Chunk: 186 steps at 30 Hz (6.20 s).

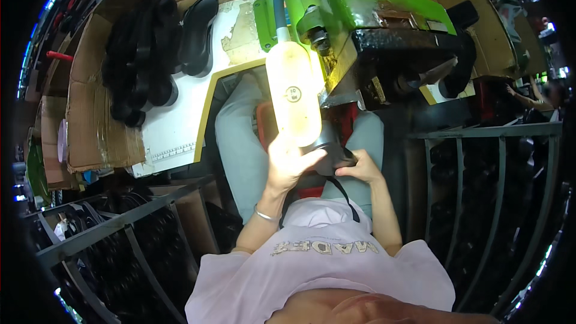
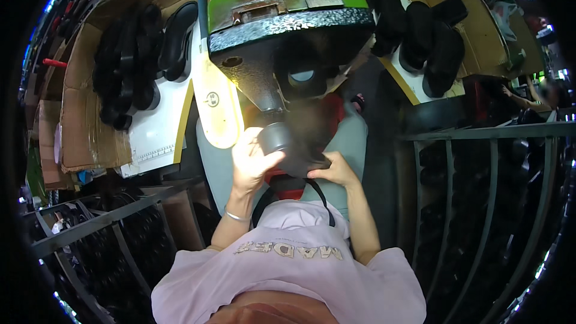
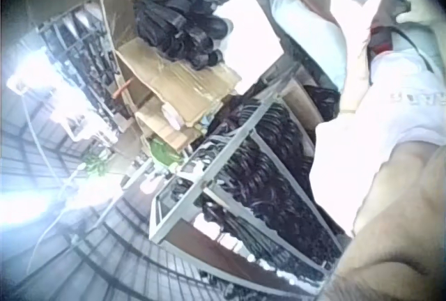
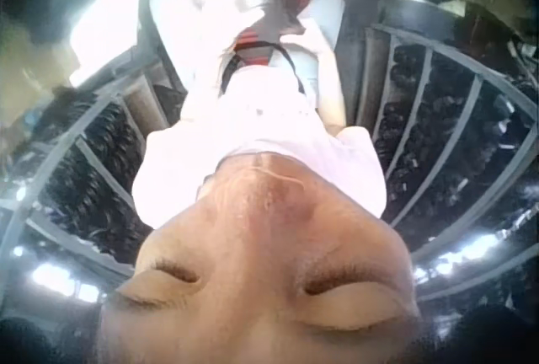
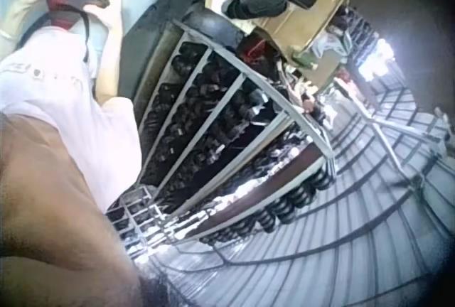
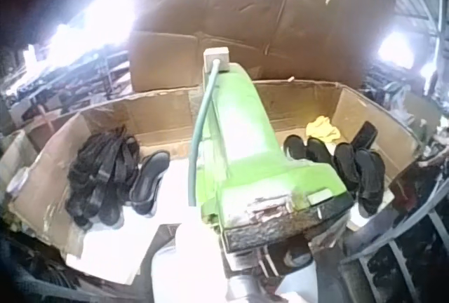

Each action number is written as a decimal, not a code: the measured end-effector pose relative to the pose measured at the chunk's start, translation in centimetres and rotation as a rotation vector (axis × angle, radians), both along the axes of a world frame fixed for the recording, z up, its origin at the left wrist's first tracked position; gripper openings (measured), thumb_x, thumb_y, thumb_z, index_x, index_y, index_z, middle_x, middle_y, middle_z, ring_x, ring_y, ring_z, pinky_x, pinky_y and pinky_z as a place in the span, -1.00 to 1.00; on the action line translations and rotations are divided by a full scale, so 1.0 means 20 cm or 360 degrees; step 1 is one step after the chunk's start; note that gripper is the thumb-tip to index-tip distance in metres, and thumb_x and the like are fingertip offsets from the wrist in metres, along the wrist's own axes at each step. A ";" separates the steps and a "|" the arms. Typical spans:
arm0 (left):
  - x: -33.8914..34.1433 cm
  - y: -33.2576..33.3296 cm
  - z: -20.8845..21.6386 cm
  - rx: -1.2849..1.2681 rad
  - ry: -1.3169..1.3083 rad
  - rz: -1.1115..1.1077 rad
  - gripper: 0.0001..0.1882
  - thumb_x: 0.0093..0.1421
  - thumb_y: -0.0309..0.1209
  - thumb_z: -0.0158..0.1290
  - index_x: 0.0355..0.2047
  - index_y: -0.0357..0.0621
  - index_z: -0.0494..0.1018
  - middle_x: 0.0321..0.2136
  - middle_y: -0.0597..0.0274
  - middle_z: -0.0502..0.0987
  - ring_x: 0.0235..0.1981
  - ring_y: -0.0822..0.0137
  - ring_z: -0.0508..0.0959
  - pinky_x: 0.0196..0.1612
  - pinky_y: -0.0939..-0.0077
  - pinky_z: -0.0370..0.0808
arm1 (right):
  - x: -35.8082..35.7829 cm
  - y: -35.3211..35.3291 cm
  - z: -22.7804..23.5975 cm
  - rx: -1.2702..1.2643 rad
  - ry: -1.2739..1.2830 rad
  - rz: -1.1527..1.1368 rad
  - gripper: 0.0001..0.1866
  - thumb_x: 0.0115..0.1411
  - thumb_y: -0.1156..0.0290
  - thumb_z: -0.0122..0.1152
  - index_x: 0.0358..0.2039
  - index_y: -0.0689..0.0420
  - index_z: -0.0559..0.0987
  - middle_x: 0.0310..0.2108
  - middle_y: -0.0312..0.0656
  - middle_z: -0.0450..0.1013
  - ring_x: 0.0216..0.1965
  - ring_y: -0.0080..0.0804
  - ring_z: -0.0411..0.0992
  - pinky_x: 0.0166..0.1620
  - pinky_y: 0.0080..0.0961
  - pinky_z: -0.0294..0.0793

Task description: The person repeatedly picks up black shoe parts from a pile and presses them against a rotating grinding wheel on a green machine. The person handles the parts one by one, grinding the edges and then placing them back on the pile.

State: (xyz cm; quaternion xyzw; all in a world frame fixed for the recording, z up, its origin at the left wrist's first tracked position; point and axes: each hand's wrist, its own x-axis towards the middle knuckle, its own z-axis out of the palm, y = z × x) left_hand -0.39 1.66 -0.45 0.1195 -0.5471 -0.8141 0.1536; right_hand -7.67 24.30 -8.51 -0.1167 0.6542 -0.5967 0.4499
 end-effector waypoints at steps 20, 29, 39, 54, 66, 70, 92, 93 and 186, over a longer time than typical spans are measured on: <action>-0.12 0.13 -0.08 -0.0059 -0.0004 -0.0093 -0.60 0.00 -0.70 0.24 -0.12 -0.33 0.43 -0.24 0.20 0.54 -0.23 0.45 0.53 -0.11 0.57 0.50 | -0.07 0.32 0.10 -0.0815 -0.0165 -0.1537 -0.47 0.04 0.64 0.17 0.04 0.03 0.31 -0.29 -0.11 0.47 -0.57 -0.50 0.41 -0.73 -0.72 0.25; -0.13 0.13 0.04 -0.0095 0.0053 0.0066 -0.54 -0.02 -0.71 0.23 -0.07 -0.33 0.39 -0.20 0.18 0.52 -0.20 0.44 0.53 -0.10 0.56 0.50 | -0.65 0.17 0.62 -0.0619 0.0444 -0.0916 -0.56 0.09 0.48 0.28 -0.02 0.21 0.38 -0.27 -0.27 0.45 -0.55 -0.75 0.36 -0.73 -0.86 0.13; -0.01 -0.08 0.25 0.0027 0.0084 0.0293 -0.65 -0.08 -0.60 0.30 -0.26 -0.27 0.44 -0.30 0.25 0.55 -0.28 0.49 0.51 -0.16 0.59 0.45 | -0.55 -0.05 0.60 -0.0740 0.0351 -0.0823 -0.54 0.12 0.52 0.30 0.00 0.20 0.34 -0.31 -0.24 0.48 -0.56 -0.71 0.40 -0.76 -0.85 0.21; 0.19 -0.36 0.12 0.0203 0.0091 0.0185 -0.53 -0.10 -0.58 0.32 -0.16 -0.28 0.41 -0.26 0.21 0.55 -0.23 0.43 0.53 -0.08 0.54 0.46 | -0.31 -0.28 0.57 -0.0774 0.0328 -0.0808 -0.56 0.05 0.59 0.34 -0.08 0.21 0.35 -0.27 -0.20 0.45 -0.47 -0.65 0.41 -0.68 -0.81 0.25; 0.02 -0.16 0.19 -0.0126 0.0101 0.0317 -0.59 -0.09 -0.57 0.30 -0.21 -0.29 0.42 -0.32 0.21 0.57 -0.31 0.45 0.53 -0.17 0.56 0.47 | -0.41 -0.12 0.60 -0.0767 0.0354 -0.0994 -0.57 0.12 0.54 0.30 -0.04 0.18 0.33 -0.30 -0.27 0.46 -0.49 -0.70 0.37 -0.69 -0.82 0.19; 0.05 -0.21 0.20 0.0147 0.0143 0.0358 -0.58 -0.11 -0.58 0.27 -0.20 -0.31 0.41 -0.32 0.22 0.55 -0.31 0.45 0.53 -0.16 0.57 0.46 | -0.36 -0.18 0.59 -0.0797 0.0292 -0.0889 -0.57 0.11 0.54 0.30 -0.05 0.21 0.32 -0.28 -0.21 0.46 -0.54 -0.68 0.39 -0.72 -0.83 0.18; -0.20 -0.13 0.31 -0.2052 0.0193 0.0344 -0.52 -0.12 -0.02 0.40 -0.40 -0.13 0.54 -0.61 0.28 0.52 -0.66 0.26 0.45 -0.51 0.40 0.42 | -0.30 -0.29 0.55 -0.0863 0.0436 -0.0842 -0.65 0.10 0.49 0.38 -0.17 0.21 0.40 -0.33 -0.28 0.49 -0.51 -0.73 0.35 -0.59 -0.82 0.22; -0.22 -0.14 0.31 -0.2055 0.0219 0.0339 -0.53 -0.12 -0.02 0.39 -0.41 -0.14 0.54 -0.63 0.28 0.52 -0.68 0.26 0.45 -0.53 0.40 0.41 | -0.30 -0.29 0.54 -0.0869 0.0422 -0.0865 -0.65 0.10 0.49 0.38 -0.18 0.21 0.40 -0.32 -0.27 0.49 -0.51 -0.72 0.35 -0.59 -0.82 0.23; -0.11 0.03 0.11 0.0224 -0.0011 0.0094 -0.77 0.06 -0.63 0.21 -0.24 -0.31 0.49 -0.35 0.28 0.53 -0.35 0.49 0.49 -0.24 0.62 0.45 | -0.40 0.14 0.57 -0.0697 0.0652 -0.1113 -0.42 -0.01 0.35 0.42 -0.01 0.31 0.40 -0.33 -0.18 0.48 -0.55 -0.54 0.44 -0.71 -0.72 0.26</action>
